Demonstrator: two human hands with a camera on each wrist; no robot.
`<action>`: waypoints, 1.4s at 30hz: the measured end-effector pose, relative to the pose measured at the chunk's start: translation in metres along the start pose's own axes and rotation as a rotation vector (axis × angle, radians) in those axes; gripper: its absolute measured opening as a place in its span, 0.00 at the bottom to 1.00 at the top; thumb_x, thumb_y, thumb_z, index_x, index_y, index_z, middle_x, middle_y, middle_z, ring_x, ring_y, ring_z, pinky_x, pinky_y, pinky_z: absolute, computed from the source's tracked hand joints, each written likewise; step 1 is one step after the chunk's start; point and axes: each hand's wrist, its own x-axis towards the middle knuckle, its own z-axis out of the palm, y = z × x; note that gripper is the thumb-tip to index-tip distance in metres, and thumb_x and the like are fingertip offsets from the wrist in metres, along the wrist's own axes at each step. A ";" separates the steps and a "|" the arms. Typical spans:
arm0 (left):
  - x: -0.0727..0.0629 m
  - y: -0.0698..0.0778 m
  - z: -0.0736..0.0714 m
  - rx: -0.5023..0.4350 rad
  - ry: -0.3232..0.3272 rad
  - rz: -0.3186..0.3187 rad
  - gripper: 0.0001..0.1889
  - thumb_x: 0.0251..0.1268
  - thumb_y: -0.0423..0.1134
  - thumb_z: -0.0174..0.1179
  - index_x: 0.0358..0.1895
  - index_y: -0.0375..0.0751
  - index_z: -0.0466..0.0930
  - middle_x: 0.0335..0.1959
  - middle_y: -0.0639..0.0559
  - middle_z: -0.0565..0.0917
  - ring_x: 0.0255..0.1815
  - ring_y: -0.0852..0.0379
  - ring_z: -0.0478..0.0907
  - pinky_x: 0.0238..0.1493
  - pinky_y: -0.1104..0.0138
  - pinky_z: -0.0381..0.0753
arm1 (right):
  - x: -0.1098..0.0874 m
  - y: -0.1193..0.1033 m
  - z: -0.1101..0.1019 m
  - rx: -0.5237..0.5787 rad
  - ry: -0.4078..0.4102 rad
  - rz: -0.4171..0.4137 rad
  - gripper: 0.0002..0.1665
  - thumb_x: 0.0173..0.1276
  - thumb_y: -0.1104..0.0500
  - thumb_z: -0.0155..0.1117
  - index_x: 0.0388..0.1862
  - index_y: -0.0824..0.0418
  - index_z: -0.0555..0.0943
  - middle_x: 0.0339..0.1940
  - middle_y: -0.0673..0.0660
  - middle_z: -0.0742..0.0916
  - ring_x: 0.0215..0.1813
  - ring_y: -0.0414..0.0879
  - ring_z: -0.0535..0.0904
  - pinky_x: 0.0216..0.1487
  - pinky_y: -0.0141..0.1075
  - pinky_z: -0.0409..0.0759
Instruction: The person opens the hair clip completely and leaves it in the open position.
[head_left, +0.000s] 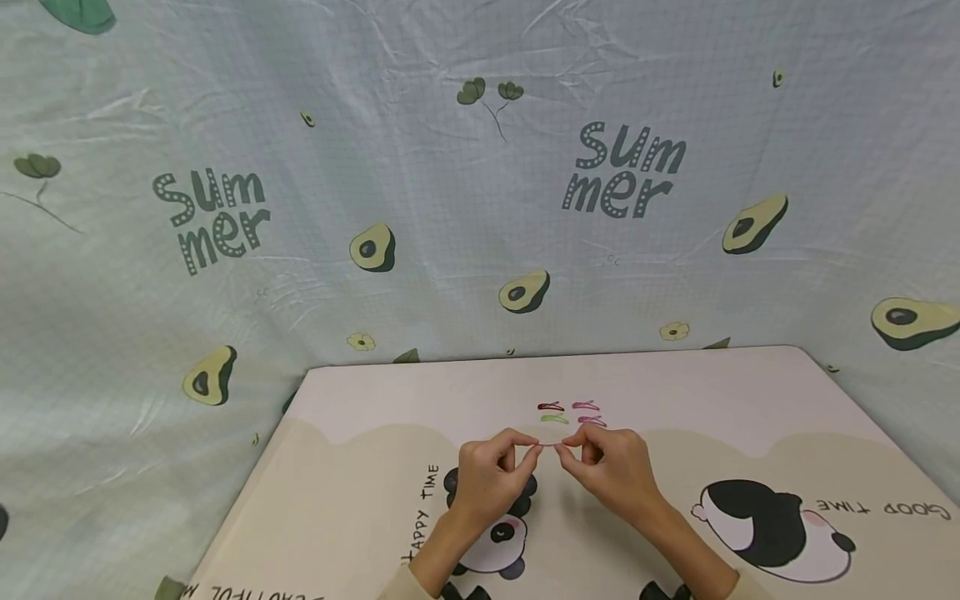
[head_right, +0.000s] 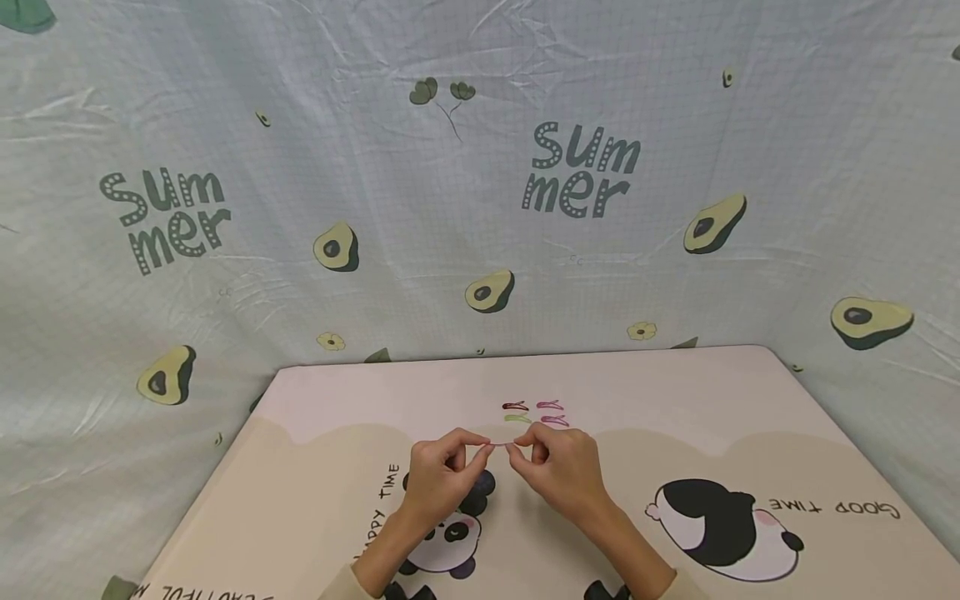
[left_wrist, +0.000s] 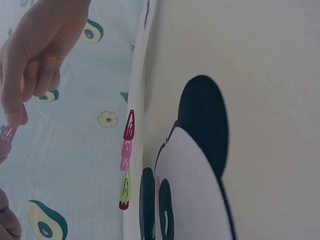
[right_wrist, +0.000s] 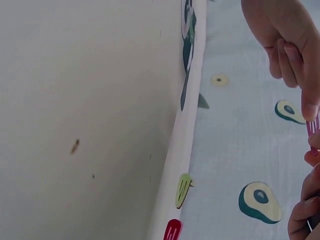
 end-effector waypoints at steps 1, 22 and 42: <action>0.000 0.000 0.000 0.000 0.000 0.000 0.06 0.58 0.29 0.72 0.35 0.43 0.88 0.07 0.58 0.64 0.14 0.78 0.51 0.15 0.82 0.51 | 0.000 0.000 0.000 -0.001 0.003 -0.003 0.14 0.46 0.69 0.82 0.23 0.54 0.85 0.10 0.37 0.71 0.19 0.22 0.57 0.23 0.18 0.56; 0.001 0.002 -0.001 0.005 0.004 -0.018 0.05 0.57 0.29 0.73 0.35 0.41 0.88 0.07 0.57 0.64 0.15 0.78 0.51 0.18 0.83 0.51 | 0.000 -0.003 0.001 -0.012 0.027 0.014 0.14 0.46 0.68 0.83 0.23 0.55 0.85 0.10 0.38 0.71 0.19 0.24 0.58 0.23 0.19 0.57; 0.000 0.000 0.001 -0.011 0.037 0.017 0.02 0.65 0.35 0.69 0.35 0.40 0.89 0.07 0.58 0.64 0.14 0.78 0.52 0.15 0.82 0.51 | 0.000 -0.007 0.002 -0.013 0.041 0.034 0.13 0.46 0.68 0.83 0.23 0.56 0.85 0.10 0.38 0.70 0.19 0.23 0.57 0.22 0.19 0.55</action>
